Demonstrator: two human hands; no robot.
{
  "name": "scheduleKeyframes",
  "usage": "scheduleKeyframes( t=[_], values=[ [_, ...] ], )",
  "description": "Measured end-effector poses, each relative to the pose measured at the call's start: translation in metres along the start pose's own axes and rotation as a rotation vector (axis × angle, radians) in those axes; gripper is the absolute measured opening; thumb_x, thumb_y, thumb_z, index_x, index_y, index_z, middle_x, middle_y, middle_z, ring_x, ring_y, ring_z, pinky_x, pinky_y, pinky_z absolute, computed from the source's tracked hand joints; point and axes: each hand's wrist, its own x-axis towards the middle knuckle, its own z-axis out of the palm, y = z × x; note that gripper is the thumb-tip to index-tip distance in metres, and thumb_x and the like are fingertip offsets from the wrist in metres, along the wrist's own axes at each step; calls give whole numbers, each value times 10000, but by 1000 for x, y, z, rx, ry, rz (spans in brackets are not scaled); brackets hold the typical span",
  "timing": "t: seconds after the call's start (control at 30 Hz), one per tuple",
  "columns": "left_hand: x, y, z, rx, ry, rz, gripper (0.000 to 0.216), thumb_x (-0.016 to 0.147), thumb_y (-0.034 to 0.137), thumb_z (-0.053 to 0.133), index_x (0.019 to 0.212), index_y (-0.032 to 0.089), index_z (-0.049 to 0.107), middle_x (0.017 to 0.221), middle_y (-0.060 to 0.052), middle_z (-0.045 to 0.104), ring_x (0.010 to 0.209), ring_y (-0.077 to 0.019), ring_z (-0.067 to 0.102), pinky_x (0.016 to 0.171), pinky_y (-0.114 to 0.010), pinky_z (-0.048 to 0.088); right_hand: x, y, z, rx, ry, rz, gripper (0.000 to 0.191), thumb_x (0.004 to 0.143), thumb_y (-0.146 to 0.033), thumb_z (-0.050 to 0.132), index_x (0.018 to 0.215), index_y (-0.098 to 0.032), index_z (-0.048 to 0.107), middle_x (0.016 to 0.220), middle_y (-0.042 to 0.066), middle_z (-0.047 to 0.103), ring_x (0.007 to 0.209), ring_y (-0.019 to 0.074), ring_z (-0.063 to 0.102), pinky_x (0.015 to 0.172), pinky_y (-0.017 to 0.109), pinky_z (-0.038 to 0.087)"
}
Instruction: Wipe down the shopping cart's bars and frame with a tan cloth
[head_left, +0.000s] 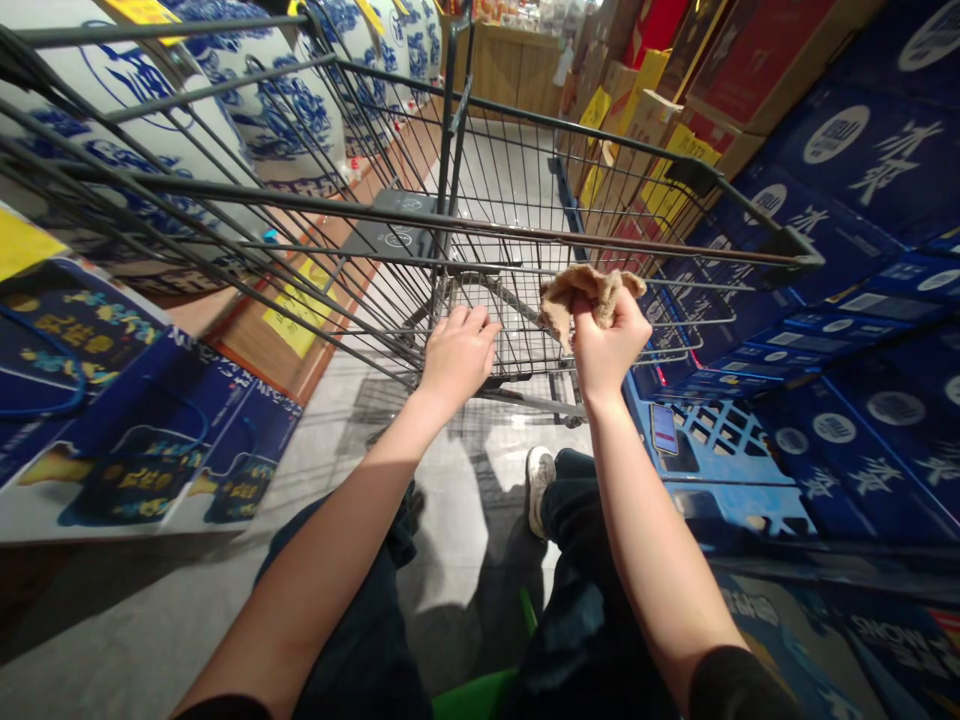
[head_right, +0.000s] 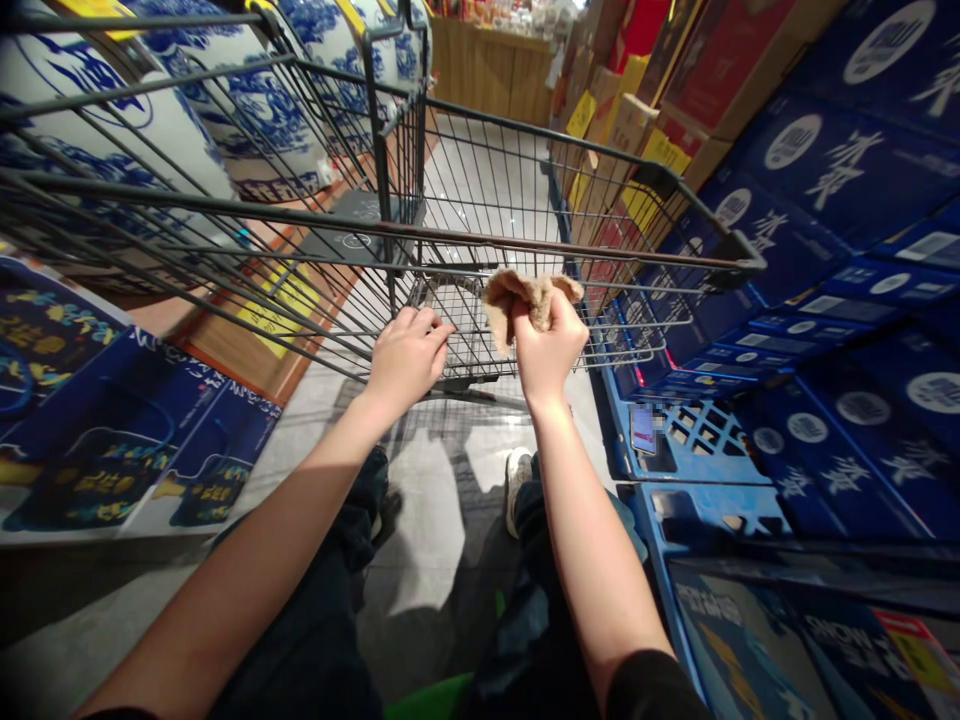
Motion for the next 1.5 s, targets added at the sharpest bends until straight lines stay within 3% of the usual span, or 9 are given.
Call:
scheduleKeyframes(
  t=[0.17,0.37,0.53,0.83,1.0,1.07,1.17,1.33,1.5],
  values=[
    [0,-1,1,22,14,16,291,983,176,555,1219,155,724,1185,-119,688,1184,-325,588,949,-426,521,-11,14,8,27,-57,-36,187,820,-334,588,922,-198,664,809,-7,670,760,172,631,801,352,539],
    [-1,-1,0,-19,15,33,287,984,158,536,1200,161,725,1169,-113,691,1159,-312,593,943,-424,518,-3,21,-5,-35,66,-85,395,801,-271,533,1192,-211,538,1164,82,620,1091,236,638,1030,467,509],
    [0,0,-2,-37,12,23,275,991,170,527,1181,161,726,1176,-114,692,1167,-313,592,932,-431,516,-6,22,-1,-163,2,-61,629,788,-245,533,1406,-205,419,1408,136,516,1317,266,517,1158,511,408],
    [-1,1,-4,-66,-30,25,303,999,163,517,1225,136,717,1239,-140,680,1247,-331,569,998,-460,503,1,23,-15,-290,58,-45,800,727,-374,641,1475,-249,388,1528,133,410,1461,334,351,1233,637,206],
    [-1,1,-3,-64,-16,27,303,999,174,513,1213,133,723,1246,-144,683,1259,-333,565,995,-461,510,-5,23,-5,-388,-91,-94,975,770,-439,602,1610,-154,195,1677,236,141,1601,379,-16,1222,713,36],
    [0,2,-4,-62,-7,23,306,994,173,512,1210,140,726,1238,-145,685,1254,-336,568,985,-465,513,-12,20,3,-381,-127,-95,955,818,-395,532,1631,-123,111,1693,241,75,1603,358,-100,1228,714,46],
    [0,1,-4,-57,0,12,301,990,175,511,1195,160,731,1212,-137,693,1228,-332,582,964,-459,516,-21,18,10,-386,-177,-118,920,851,-308,448,1644,-150,11,1691,220,113,1612,326,-59,1244,698,97],
    [-2,-2,-5,-54,1,24,288,990,178,517,1181,152,731,1190,-131,693,1185,-324,591,954,-448,511,-16,32,3,-421,-301,-194,807,852,-256,469,1612,-148,223,1675,251,163,1604,369,94,1231,690,191],
    [-1,-3,-6,-45,-23,52,292,994,174,511,1198,151,719,1209,-128,687,1186,-321,589,956,-439,512,-3,57,-11,-421,-209,-276,669,894,-427,533,1509,-186,429,1662,214,218,1591,387,132,1222,694,210]
  ],
)
